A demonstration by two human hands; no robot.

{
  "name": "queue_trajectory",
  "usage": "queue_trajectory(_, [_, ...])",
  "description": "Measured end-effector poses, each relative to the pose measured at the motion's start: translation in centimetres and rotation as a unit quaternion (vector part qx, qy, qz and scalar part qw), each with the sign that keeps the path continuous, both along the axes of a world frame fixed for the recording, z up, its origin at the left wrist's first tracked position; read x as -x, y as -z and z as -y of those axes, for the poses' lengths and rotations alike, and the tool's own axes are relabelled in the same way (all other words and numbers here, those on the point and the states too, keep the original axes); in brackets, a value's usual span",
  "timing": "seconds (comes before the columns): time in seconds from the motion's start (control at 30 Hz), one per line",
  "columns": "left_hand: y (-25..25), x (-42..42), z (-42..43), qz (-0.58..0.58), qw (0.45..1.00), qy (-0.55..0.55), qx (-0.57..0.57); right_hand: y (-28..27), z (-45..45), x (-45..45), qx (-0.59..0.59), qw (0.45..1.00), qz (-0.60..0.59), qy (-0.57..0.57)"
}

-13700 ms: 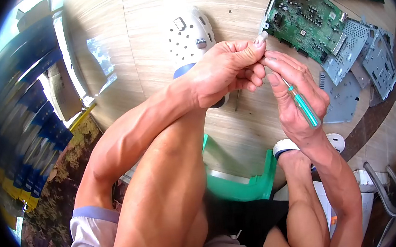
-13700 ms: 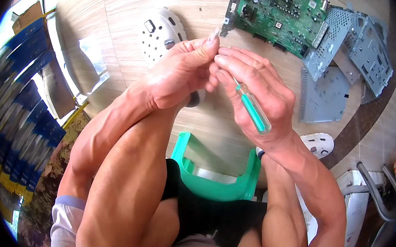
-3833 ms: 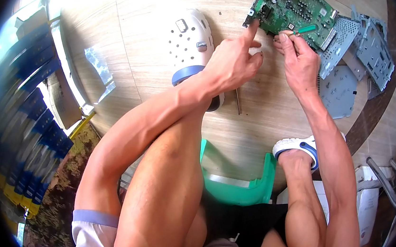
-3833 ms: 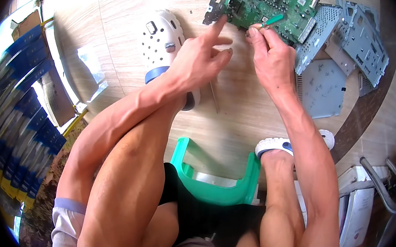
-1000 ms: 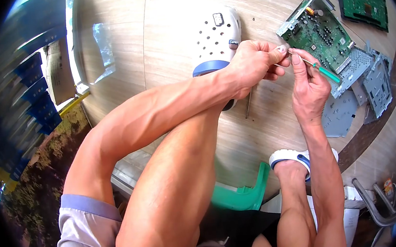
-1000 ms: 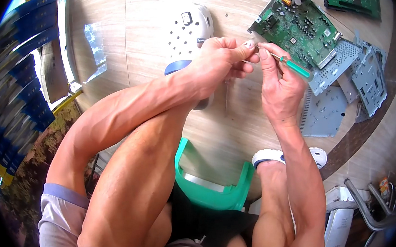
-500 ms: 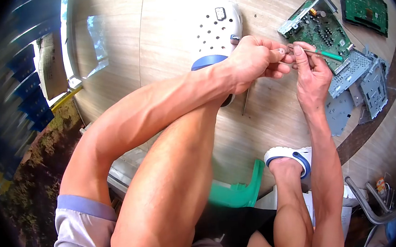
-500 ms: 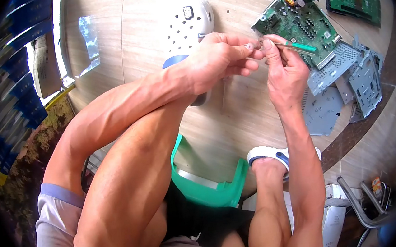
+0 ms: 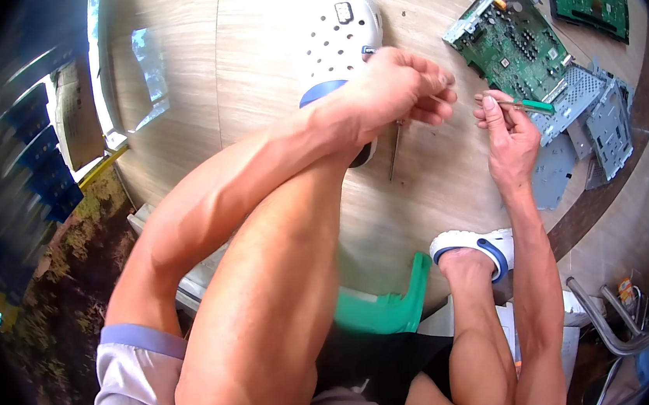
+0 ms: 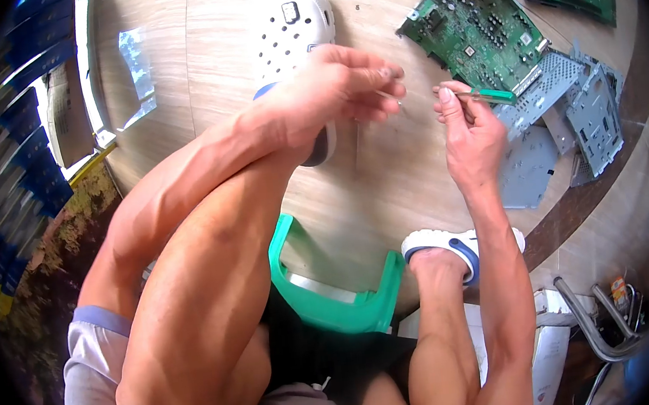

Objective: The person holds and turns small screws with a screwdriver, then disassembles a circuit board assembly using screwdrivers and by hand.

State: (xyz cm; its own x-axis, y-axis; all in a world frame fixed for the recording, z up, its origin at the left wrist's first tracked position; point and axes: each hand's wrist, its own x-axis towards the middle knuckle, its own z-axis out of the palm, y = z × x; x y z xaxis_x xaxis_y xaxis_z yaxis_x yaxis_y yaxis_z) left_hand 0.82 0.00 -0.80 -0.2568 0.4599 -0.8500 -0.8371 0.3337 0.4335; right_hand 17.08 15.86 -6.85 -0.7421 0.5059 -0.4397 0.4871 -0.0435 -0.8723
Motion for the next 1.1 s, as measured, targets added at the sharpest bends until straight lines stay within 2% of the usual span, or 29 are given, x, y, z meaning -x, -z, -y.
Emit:
queue_trajectory(0.03, [-0.2,0.1,0.2,-0.007,1.000,-0.013,-0.001,-0.1,0.5,-0.5,0.015,1.000,-0.004,0.019])
queue_trajectory(0.17, [0.4,1.1,1.2,-0.054,0.990,-0.128,-0.039,0.3,1.0,-3.0,-0.029,0.998,0.036,-0.034])
queue_trajectory(0.27, [0.3,1.0,1.0,-0.109,0.983,-0.147,-0.022,0.2,0.8,-5.0,-0.101,0.981,0.096,-0.137])
queue_trajectory(0.3, [0.0,1.1,0.9,-0.153,0.979,-0.136,-0.010,0.1,1.1,-5.5,-0.093,0.981,0.101,-0.138])
queue_trajectory(0.4, [0.6,1.3,1.0,-0.194,0.971,-0.139,0.000,0.5,1.2,-7.3,-0.148,0.946,0.148,-0.247])
queue_trajectory(0.43, [0.7,1.3,0.9,-0.204,0.969,-0.136,0.002,0.5,1.6,-7.6,-0.143,0.951,0.135,-0.238])
queue_trajectory(0.63, [0.8,1.3,0.7,-0.262,0.954,-0.142,0.032,0.4,2.0,-7.7,-0.161,0.918,0.237,-0.275])
queue_trajectory(0.83, [1.3,2.5,2.0,-0.346,0.912,-0.210,0.067,-0.1,1.5,-6.3,-0.152,0.906,0.267,-0.290])
queue_trajectory(0.93, [1.5,1.8,2.2,-0.318,0.923,-0.198,0.087,-0.8,1.5,-6.0,-0.192,0.883,0.271,-0.331])
queue_trajectory(1.03, [2.0,2.3,2.0,-0.319,0.924,-0.195,0.082,-1.7,1.9,-5.7,-0.305,0.850,0.249,-0.352])
queue_trajectory(1.1, [2.1,2.2,2.1,-0.324,0.925,-0.179,0.086,-1.7,2.2,-5.5,-0.325,0.874,0.166,-0.322])
